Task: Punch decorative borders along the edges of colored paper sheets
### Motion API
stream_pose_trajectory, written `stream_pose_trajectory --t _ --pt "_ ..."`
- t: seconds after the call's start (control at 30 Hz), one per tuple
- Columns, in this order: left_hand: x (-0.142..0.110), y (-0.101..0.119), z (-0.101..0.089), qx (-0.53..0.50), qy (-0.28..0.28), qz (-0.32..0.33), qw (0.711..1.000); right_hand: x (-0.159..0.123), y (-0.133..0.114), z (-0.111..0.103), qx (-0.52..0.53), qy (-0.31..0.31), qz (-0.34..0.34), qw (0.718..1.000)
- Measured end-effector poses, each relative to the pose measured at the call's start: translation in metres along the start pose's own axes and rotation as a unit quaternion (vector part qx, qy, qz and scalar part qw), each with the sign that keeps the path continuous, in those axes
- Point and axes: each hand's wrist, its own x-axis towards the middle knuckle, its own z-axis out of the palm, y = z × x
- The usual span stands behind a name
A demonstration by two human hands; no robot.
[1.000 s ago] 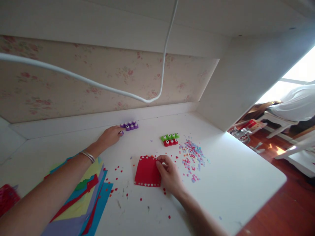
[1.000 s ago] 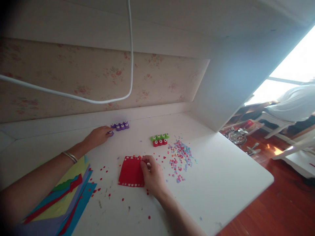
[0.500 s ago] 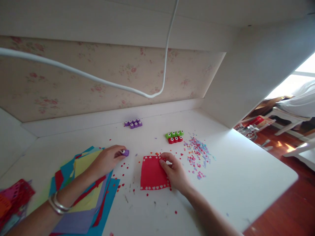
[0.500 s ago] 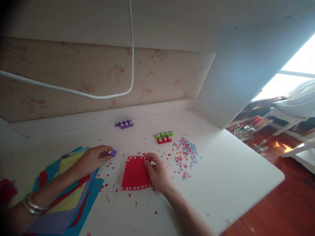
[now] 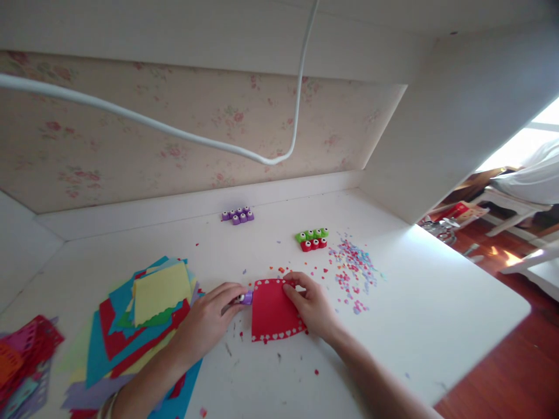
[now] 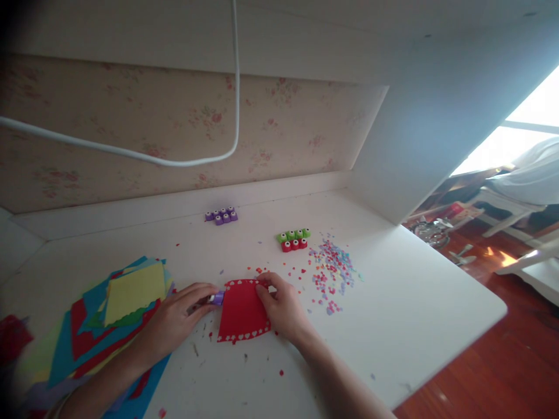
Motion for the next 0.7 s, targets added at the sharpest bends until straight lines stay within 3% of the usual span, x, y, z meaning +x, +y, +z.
stream_pose_trajectory --t 0.23,0.7 --pt "0.0001 0.0014 -0.0003 0.044 -0.012 0.058 0.997 -0.0021 -0.0005 -0.0008 0.001 -0.011 0.003 1.000" --pt "-0.0011 0.0009 -0.0045 0.137 -0.039 0.112 0.983 -0.0018 -0.0029 -0.0012 0.018 -0.005 0.021 1.000"
